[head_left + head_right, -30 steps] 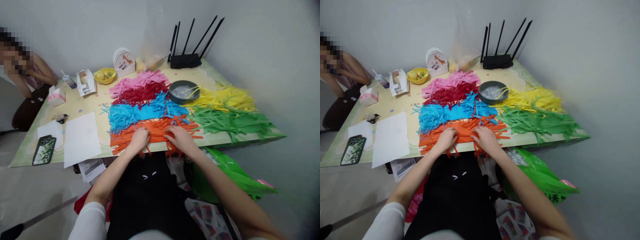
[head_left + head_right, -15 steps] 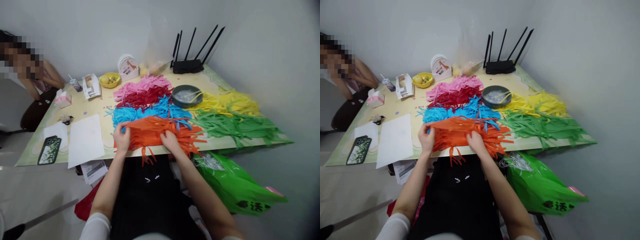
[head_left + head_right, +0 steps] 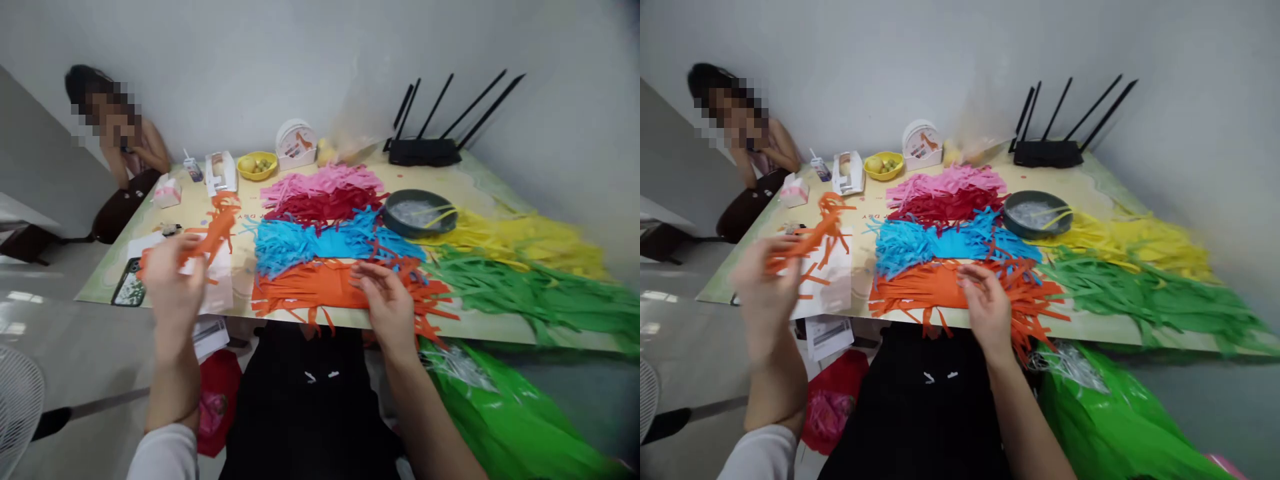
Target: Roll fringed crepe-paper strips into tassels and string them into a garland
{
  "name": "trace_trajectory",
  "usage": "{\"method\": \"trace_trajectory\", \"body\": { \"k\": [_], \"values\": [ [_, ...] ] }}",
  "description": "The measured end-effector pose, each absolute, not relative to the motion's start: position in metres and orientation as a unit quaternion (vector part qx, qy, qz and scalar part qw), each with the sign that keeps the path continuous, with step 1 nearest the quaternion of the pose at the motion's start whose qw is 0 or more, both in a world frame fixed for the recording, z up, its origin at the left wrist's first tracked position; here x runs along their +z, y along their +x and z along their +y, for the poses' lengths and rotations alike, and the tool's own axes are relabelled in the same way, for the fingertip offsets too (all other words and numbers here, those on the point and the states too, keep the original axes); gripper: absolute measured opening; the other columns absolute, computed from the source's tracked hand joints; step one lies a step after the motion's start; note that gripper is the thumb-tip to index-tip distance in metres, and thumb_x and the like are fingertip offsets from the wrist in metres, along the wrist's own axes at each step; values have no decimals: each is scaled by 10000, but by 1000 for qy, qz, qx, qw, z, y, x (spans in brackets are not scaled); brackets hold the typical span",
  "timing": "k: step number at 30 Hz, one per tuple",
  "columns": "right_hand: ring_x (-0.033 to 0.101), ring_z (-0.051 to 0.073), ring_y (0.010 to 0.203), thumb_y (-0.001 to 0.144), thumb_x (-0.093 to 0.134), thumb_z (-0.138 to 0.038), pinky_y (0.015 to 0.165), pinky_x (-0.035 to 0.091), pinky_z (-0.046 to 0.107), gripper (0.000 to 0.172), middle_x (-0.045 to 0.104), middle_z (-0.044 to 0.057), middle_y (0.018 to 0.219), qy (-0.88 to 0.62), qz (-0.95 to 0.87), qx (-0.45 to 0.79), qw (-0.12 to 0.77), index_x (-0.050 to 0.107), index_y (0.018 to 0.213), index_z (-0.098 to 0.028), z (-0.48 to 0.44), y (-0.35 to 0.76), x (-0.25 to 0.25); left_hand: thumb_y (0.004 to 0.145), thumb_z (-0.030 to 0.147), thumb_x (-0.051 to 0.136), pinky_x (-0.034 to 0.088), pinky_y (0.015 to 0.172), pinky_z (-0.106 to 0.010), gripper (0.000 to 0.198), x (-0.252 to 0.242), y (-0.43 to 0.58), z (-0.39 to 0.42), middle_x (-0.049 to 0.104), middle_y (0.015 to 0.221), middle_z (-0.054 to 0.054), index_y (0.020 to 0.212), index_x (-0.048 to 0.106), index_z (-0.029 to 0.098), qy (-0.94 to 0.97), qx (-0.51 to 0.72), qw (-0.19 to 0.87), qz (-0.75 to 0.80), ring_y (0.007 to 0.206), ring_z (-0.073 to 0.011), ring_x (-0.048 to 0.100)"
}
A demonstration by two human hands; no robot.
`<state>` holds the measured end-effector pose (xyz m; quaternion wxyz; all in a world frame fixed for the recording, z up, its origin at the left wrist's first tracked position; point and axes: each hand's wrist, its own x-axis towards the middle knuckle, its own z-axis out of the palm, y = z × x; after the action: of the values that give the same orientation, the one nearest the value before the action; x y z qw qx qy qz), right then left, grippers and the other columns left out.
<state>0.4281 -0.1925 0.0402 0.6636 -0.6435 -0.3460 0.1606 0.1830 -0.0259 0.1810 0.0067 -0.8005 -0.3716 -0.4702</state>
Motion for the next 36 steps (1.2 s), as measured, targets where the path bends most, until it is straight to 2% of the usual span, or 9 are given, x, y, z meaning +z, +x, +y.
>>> {"method": "trace_trajectory", "body": {
  "k": [3,8,11,14,19,24,29,34,36],
  "values": [
    [545,296,1240,908,547,-321,1062,434,535,409,594,130,1302,-629,-519,43,577,524,1309,-247,-180,380,83,776,130,579,509,835,-408,138,158,205,-49,698,912,-48,877,589,222,-875,-328,5,-356,913,-255,647],
    [262,317,1451,873,540,-186,1134,318,581,659,412,114,1501,-586,-656,-57,472,308,1488,-235,-138,351,99,810,128,536,496,775,-355,119,137,216,-66,684,906,-49,880,544,224,-909,-247,-48,-333,872,-227,632],
    [398,304,1372,842,476,-83,1130,332,554,520,559,113,1360,-585,-666,-67,458,482,1349,-197,-127,362,94,814,127,518,496,751,-354,105,138,209,-73,686,884,-54,867,535,216,-910,-221,-83,-341,837,-229,637],
    [619,264,1091,870,427,-91,1055,421,481,355,700,91,1068,-584,-676,-71,443,609,1152,-208,-131,380,100,820,120,500,494,737,-319,108,143,202,-75,695,882,-39,857,534,216,-897,-217,-171,-345,828,-206,653],
    [648,262,1015,772,495,-137,883,505,383,406,703,82,1098,-574,-737,73,351,607,1154,-217,-138,409,125,810,130,487,480,707,-250,110,151,198,-61,667,812,0,825,556,215,-864,-214,-350,-293,772,-152,642],
    [637,191,700,618,421,-81,637,458,255,349,695,22,772,-615,-691,161,344,635,865,-203,-136,436,136,714,118,524,467,666,-227,223,138,211,-25,685,811,-15,901,636,166,-817,-194,-473,-266,783,-161,643],
    [618,194,732,616,430,-108,645,438,259,309,677,20,801,-627,-641,200,395,605,854,-197,-138,454,131,805,314,576,438,606,-216,186,124,227,-6,586,667,8,726,585,145,-780,-217,-533,-245,645,-123,559],
    [647,206,855,629,464,-117,730,487,281,391,696,41,943,-592,-590,276,474,630,977,-185,-141,458,123,790,267,608,413,551,-184,150,119,234,-10,569,626,42,888,591,154,-716,-249,-604,-247,535,-84,523],
    [650,212,929,628,472,-108,776,495,289,443,704,43,1022,-580,-586,276,494,659,1020,-193,-144,460,122,741,177,607,424,567,-186,288,117,235,-11,624,683,28,1027,641,162,-697,-252,-621,-254,546,-84,546]
  ]
}}
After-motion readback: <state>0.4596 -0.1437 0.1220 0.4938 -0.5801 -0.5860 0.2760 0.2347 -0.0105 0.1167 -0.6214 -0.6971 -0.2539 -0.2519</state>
